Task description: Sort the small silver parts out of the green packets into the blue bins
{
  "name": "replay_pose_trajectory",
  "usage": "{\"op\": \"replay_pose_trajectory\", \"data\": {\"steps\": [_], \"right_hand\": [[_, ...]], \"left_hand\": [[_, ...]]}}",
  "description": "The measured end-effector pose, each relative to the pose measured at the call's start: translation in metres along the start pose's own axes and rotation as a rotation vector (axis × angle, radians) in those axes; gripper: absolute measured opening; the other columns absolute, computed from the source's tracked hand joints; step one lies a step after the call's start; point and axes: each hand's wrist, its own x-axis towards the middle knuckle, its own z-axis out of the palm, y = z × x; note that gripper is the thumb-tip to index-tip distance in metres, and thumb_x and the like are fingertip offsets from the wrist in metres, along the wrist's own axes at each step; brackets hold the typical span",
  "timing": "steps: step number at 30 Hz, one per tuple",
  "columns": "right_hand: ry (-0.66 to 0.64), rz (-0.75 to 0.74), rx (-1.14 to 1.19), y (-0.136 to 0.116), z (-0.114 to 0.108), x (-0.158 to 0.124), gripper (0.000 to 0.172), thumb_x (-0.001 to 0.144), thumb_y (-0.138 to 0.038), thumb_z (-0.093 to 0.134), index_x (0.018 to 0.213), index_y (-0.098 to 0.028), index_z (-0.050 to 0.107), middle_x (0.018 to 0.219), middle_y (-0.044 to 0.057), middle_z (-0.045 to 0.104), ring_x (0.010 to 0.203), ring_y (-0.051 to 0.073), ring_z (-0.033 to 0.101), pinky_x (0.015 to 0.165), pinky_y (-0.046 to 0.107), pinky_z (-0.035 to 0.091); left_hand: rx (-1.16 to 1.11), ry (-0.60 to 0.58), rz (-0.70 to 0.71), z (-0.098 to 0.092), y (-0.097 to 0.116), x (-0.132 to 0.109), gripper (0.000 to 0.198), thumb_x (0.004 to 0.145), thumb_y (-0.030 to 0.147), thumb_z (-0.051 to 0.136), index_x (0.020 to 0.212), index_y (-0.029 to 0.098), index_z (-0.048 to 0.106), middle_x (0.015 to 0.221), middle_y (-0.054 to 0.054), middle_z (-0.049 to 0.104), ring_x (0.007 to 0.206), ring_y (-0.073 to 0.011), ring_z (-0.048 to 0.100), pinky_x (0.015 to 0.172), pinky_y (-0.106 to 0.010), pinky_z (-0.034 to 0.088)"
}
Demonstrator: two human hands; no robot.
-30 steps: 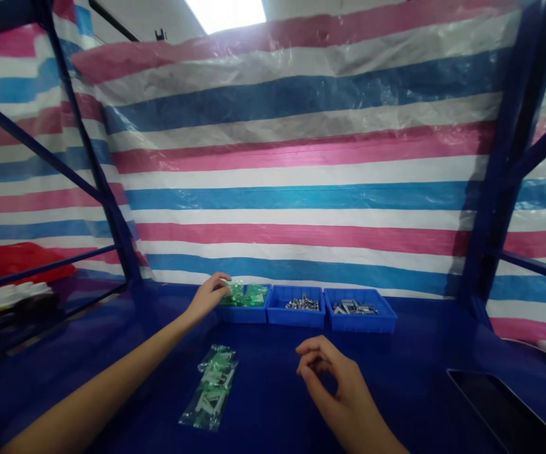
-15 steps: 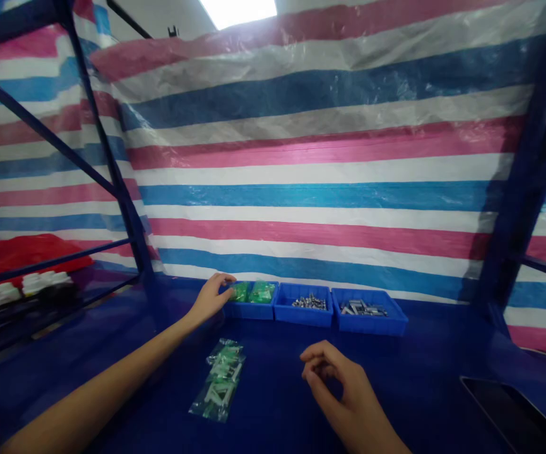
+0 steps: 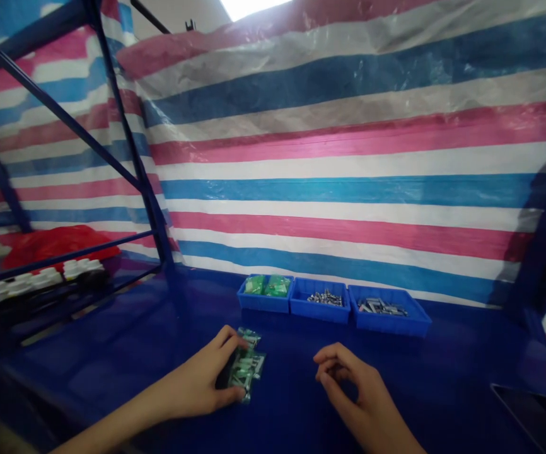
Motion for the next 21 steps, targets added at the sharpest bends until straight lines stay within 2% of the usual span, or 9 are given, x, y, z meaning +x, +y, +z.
{"op": "replay_pose_trajectory", "data": {"steps": [4,8,11,14,16,18,21], "right_hand": [[0.002,0.015,0.007,0.002,-0.001,0.001,0.016,0.090,-0.036,0.050,0.097,-0.023,0.058,0.085,0.003,0.064,0.081,0.020,0.064,0.074,0.031,0.051],[-0.009,0.034,0.027,0.002,-0.003,0.004,0.016,0.089,-0.034,0.050,0.097,-0.022,0.058,0.083,0.003,0.063,0.080,0.019,0.063,0.074,0.031,0.051],[-0.006,0.063,0.067,0.001,-0.003,0.006,0.017,0.087,-0.034,0.053,0.096,-0.021,0.059,0.087,0.005,0.063,0.083,0.019,0.062,0.074,0.031,0.051],[0.004,0.124,0.139,0.000,0.000,0.007,0.023,0.084,-0.034,0.058,0.103,-0.021,0.059,0.100,0.008,0.063,0.091,0.021,0.061,0.074,0.031,0.052],[0.001,0.168,0.188,0.001,0.001,0.008,0.032,0.080,-0.034,0.062,0.108,-0.021,0.058,0.107,0.009,0.063,0.094,0.022,0.060,0.073,0.031,0.052],[0.000,0.179,0.236,0.002,0.001,0.010,0.032,0.077,-0.034,0.067,0.105,-0.019,0.059,0.103,0.008,0.064,0.092,0.021,0.060,0.071,0.029,0.052],[-0.054,0.200,0.353,0.002,0.000,0.012,0.024,0.075,-0.037,0.071,0.083,-0.016,0.061,0.073,0.002,0.063,0.067,0.014,0.059,0.058,0.023,0.047]], "left_hand": [[0.046,-0.029,0.028,0.001,0.008,0.020,0.040,0.064,0.026,0.073,0.100,0.017,0.056,0.106,-0.007,0.050,0.095,-0.0251,0.052,0.086,-0.040,0.045],[0.124,0.037,0.135,0.005,0.018,0.037,0.037,0.059,0.018,0.074,0.093,0.018,0.058,0.101,-0.006,0.054,0.097,-0.0264,0.048,0.086,-0.040,0.043],[0.107,0.134,0.254,0.008,0.030,0.045,0.021,0.069,0.019,0.070,0.087,0.019,0.059,0.107,-0.007,0.054,0.101,-0.0260,0.048,0.085,-0.038,0.041],[0.079,0.142,0.403,0.008,0.046,0.054,0.003,0.083,0.021,0.060,0.084,0.019,0.060,0.103,-0.006,0.059,0.097,-0.0235,0.051,0.084,-0.036,0.039],[-0.005,0.102,0.458,0.009,0.057,0.061,0.005,0.086,0.020,0.057,0.083,0.018,0.060,0.091,-0.004,0.062,0.087,-0.0201,0.054,0.078,-0.033,0.039],[-0.173,0.055,0.419,0.010,0.066,0.067,0.007,0.085,0.020,0.057,0.079,0.018,0.059,0.077,-0.001,0.061,0.074,-0.0161,0.055,0.068,-0.028,0.039],[-0.545,-0.058,0.249,0.018,0.072,0.073,0.016,0.084,0.028,0.058,0.074,0.016,0.055,0.064,0.002,0.056,0.058,-0.0119,0.051,0.056,-0.024,0.036]]}}
